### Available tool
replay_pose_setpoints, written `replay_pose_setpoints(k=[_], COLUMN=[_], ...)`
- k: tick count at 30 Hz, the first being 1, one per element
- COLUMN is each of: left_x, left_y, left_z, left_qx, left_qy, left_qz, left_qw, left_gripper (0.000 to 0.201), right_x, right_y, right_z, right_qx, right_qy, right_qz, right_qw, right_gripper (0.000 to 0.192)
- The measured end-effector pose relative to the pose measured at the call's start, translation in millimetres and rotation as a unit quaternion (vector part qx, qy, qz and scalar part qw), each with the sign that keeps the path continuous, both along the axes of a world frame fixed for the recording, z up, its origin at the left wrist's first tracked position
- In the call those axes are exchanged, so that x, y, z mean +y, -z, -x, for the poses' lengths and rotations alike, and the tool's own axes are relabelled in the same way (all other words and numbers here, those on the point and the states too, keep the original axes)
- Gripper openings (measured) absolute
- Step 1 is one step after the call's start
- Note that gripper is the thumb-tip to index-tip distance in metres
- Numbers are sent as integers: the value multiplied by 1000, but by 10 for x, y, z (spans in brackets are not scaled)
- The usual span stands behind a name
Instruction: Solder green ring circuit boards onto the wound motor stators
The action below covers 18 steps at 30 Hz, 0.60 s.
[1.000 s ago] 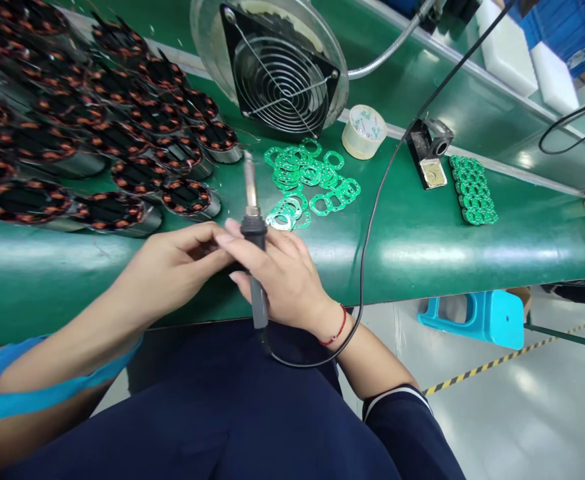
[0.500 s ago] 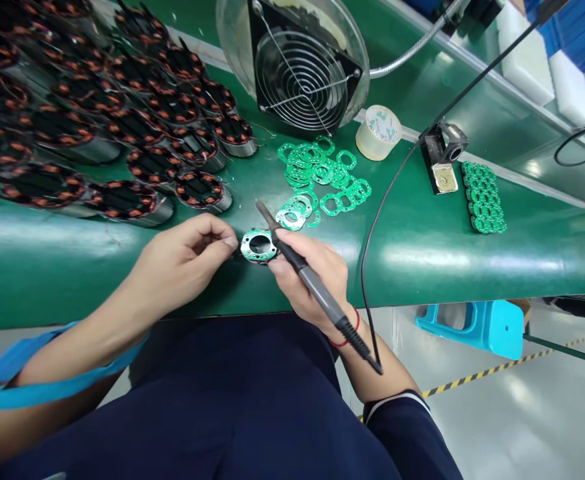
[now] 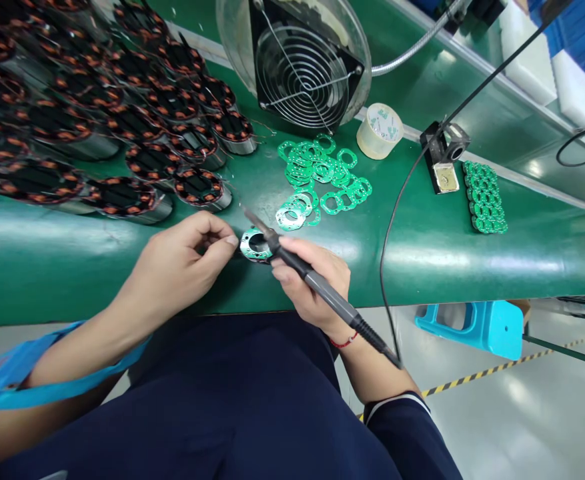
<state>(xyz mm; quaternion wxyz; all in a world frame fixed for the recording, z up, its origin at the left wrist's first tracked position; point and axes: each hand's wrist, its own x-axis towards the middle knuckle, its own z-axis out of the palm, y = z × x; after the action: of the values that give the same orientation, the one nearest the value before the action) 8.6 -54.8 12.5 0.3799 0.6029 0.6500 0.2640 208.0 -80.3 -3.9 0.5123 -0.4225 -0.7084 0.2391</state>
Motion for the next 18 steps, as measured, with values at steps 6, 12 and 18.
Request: replay_pose_setpoints(k=[6,12,18], left_x=[-4,-31,-67], left_y=[37,77,108], left_z=[-9,3,12], left_qx=[52,-2,29], left_qy=[10,-7,121], left_qz=[-44,-14,-18], left_qw=[998,1000,992], left_gripper=[14,27,28], right_x=[239,329,253], right_y=[-51,-7,42], right_z=[48,34,-49], right_qx=[-226,-282,-209], right_qy=[-128,-85,-26], right_qz=[43,34,37], right_qw=[965,955,977], right_gripper=[49,50,54])
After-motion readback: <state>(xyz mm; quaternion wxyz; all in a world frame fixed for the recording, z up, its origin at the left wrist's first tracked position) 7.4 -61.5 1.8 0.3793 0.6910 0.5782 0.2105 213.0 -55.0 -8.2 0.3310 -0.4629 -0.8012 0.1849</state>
